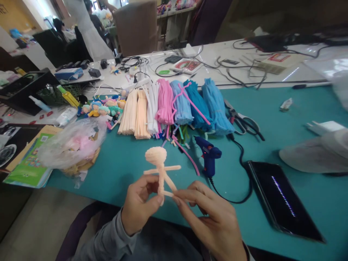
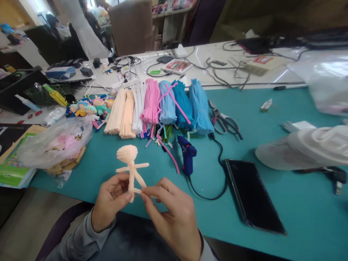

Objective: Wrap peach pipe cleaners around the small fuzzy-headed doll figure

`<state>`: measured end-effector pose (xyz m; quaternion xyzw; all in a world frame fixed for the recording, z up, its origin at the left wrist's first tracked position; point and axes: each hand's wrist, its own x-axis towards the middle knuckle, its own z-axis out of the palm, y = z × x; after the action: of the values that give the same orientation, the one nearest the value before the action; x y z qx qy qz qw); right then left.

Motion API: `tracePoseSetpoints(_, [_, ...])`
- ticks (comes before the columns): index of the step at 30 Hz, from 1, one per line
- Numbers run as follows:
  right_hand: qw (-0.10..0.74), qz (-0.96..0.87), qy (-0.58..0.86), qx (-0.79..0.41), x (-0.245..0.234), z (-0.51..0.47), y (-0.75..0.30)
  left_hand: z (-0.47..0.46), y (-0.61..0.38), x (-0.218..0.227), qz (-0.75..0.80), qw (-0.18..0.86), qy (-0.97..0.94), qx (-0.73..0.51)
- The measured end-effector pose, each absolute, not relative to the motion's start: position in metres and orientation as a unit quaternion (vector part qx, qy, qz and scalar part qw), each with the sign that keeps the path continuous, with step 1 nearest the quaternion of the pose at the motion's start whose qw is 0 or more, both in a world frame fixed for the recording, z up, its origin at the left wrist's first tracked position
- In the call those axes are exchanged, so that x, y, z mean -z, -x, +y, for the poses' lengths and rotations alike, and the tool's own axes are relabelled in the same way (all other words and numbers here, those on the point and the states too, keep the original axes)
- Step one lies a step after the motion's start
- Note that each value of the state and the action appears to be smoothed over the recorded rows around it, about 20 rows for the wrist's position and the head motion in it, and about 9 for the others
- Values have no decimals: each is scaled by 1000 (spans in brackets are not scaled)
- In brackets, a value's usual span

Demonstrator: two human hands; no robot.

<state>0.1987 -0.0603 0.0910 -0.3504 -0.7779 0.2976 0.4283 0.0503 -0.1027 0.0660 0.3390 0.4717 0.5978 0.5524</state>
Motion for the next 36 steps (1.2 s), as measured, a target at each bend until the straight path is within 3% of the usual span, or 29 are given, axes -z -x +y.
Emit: tracePoseSetpoints(36, [393, -811, 360, -240, -91, -58, -196, -101, -53, -64, 506, 530, -333, -593])
